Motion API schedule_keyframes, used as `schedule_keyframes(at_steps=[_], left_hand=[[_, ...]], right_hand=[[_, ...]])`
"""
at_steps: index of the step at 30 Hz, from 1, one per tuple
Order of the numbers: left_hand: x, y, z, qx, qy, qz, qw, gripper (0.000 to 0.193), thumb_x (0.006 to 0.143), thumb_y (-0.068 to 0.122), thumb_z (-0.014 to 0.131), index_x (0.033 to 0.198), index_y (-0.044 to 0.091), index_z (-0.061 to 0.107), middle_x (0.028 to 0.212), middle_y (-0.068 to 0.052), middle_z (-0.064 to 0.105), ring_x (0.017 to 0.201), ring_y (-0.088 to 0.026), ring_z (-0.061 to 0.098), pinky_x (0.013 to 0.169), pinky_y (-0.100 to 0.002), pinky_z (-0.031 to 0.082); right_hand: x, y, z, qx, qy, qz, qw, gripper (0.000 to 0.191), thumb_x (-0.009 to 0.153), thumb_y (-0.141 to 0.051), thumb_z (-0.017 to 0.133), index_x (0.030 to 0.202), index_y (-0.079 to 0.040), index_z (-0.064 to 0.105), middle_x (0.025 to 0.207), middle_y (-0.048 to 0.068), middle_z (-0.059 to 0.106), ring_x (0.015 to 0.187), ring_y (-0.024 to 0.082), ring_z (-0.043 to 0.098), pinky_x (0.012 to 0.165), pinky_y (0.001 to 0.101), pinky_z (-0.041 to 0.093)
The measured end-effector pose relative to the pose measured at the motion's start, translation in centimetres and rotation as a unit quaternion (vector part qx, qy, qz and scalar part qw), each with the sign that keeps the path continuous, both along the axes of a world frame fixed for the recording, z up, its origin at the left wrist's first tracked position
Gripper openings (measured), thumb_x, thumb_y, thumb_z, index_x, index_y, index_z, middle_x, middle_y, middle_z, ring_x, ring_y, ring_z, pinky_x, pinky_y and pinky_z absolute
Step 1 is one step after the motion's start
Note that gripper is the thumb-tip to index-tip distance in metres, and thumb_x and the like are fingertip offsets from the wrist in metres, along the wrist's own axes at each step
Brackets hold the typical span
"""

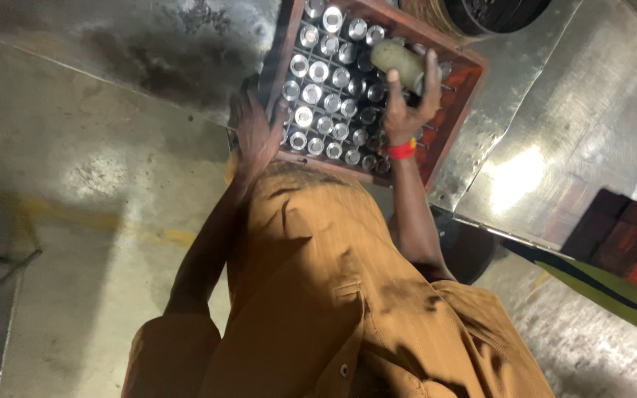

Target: The person repeatedly picks up small metal caps from a red crate and places them into a grid-like tray, then wipes the tray with a cloth. The person continues to arrange the caps in the tray and occasionally moves the tray to a different location.

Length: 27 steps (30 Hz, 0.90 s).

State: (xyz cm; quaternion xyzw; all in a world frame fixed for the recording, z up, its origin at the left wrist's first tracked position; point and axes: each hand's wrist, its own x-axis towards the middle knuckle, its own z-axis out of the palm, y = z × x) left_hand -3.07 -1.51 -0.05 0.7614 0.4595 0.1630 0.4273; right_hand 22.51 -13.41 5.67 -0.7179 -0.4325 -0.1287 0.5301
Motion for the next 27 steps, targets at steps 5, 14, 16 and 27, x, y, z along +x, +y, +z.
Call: schedule_keyframes(at_steps=[5, 14, 16, 27], left_hand=[[0.3, 0.2, -0.5, 0.027, -0.021, 0.016, 0.999, 0.076, 0.105, 0.049, 0.058, 0.154, -0.003, 0.032, 0.149, -0.033, 0.043, 0.138, -0.052, 0.041, 0.115, -0.062, 0.032], [0.3, 0.2, 0.0, 0.052, -0.026, 0.040, 0.997, 0.073, 0.105, 0.051, 0.055, 0.154, 0.000, 0.036, 0.150, -0.029, 0.046, 0.137, -0.050, 0.044, 0.114, -0.060, 0.036], [0.4, 0.2, -0.2, 0.063, -0.020, 0.033, 0.997, 0.072, 0.106, 0.052, 0.054, 0.154, 0.001, 0.037, 0.152, -0.028, 0.046, 0.137, -0.048, 0.046, 0.115, -0.059, 0.037], [0.3, -0.2, -0.2, 0.071, -0.028, 0.060, 0.995, 0.068, 0.106, 0.045, 0.055, 0.153, 0.000, 0.037, 0.154, -0.027, 0.043, 0.142, -0.050, 0.041, 0.118, -0.059, 0.034]], right_hand=[[0.9, 3.6, -0.8, -0.167, -0.017, 0.082, 0.982, 0.037, 0.099, -0.020, 0.080, 0.134, -0.009, 0.070, 0.132, 0.016, 0.072, 0.117, 0.028, 0.071, 0.100, 0.0400, 0.061], [3.0, 0.8, -0.3, -0.119, -0.033, 0.070, 0.990, 0.046, 0.099, -0.016, 0.080, 0.139, 0.000, 0.062, 0.129, 0.018, 0.069, 0.116, 0.031, 0.069, 0.096, 0.0421, 0.059], [3.8, 2.1, -0.7, -0.055, -0.041, 0.048, 0.996, 0.046, 0.099, -0.015, 0.079, 0.138, 0.000, 0.061, 0.129, 0.019, 0.069, 0.116, 0.031, 0.068, 0.095, 0.0422, 0.060], [6.2, 3.5, -0.5, -0.026, 0.009, 0.036, 0.999, 0.044, 0.097, -0.020, 0.075, 0.135, -0.001, 0.063, 0.122, 0.016, 0.072, 0.111, 0.025, 0.071, 0.087, 0.0389, 0.062]])
